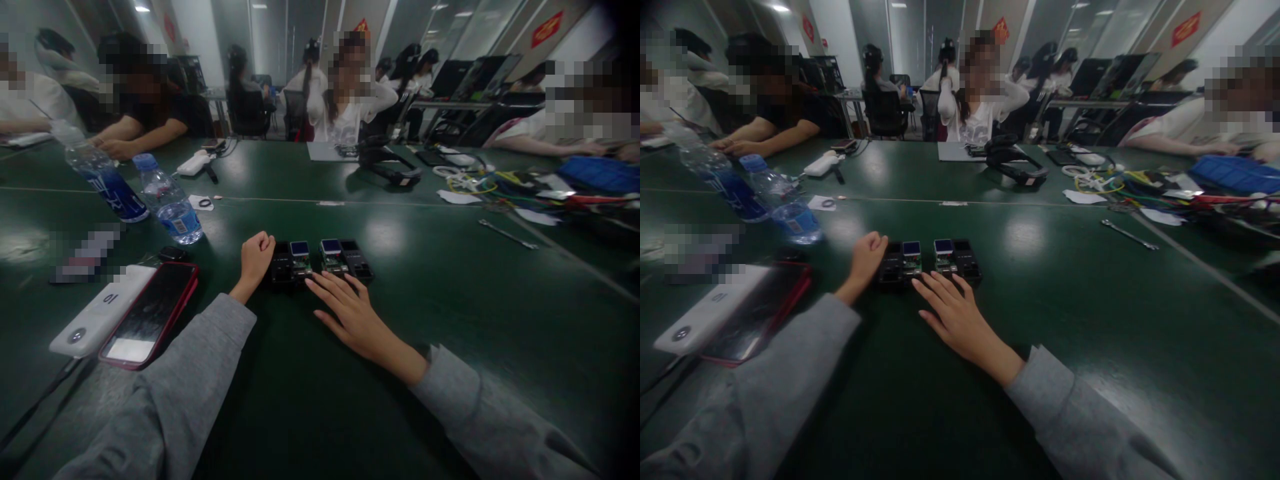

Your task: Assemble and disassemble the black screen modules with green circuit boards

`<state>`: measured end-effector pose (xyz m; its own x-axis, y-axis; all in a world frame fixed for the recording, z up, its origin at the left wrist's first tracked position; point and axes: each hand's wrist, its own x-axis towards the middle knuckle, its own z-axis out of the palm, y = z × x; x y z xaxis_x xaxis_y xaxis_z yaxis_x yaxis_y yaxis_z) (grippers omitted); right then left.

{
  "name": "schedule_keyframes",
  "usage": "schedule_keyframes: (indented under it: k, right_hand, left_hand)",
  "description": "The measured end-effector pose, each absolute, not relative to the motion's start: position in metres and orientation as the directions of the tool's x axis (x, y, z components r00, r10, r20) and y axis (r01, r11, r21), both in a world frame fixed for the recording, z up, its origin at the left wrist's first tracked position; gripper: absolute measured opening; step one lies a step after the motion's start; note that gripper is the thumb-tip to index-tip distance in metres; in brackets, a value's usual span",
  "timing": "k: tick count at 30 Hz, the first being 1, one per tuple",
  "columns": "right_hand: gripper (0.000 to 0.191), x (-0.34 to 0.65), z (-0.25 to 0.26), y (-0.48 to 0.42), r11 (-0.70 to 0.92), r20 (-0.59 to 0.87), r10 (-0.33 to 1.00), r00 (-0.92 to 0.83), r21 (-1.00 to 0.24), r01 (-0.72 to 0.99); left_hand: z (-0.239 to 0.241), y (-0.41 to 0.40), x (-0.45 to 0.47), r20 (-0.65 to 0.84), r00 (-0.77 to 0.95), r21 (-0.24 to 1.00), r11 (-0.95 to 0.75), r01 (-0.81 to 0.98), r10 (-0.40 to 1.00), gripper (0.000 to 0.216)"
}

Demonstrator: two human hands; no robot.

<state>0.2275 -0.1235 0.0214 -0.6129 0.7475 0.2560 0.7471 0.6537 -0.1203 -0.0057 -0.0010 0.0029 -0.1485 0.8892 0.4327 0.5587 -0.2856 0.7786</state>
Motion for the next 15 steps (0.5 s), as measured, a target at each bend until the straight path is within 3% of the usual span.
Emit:
schedule_keyframes:
  k: [15]
  right_hand:
    - [0.057, 0.2274, 0.0235, -0.1238, 0.646, 0.244, 0.753, -0.611, -0.1, 0.757]
  left_hand:
    - [0.003, -0.0007, -0.0055, 0.433, -0.144, 0.778, -0.289, 0.558, 0.89, 0.041]
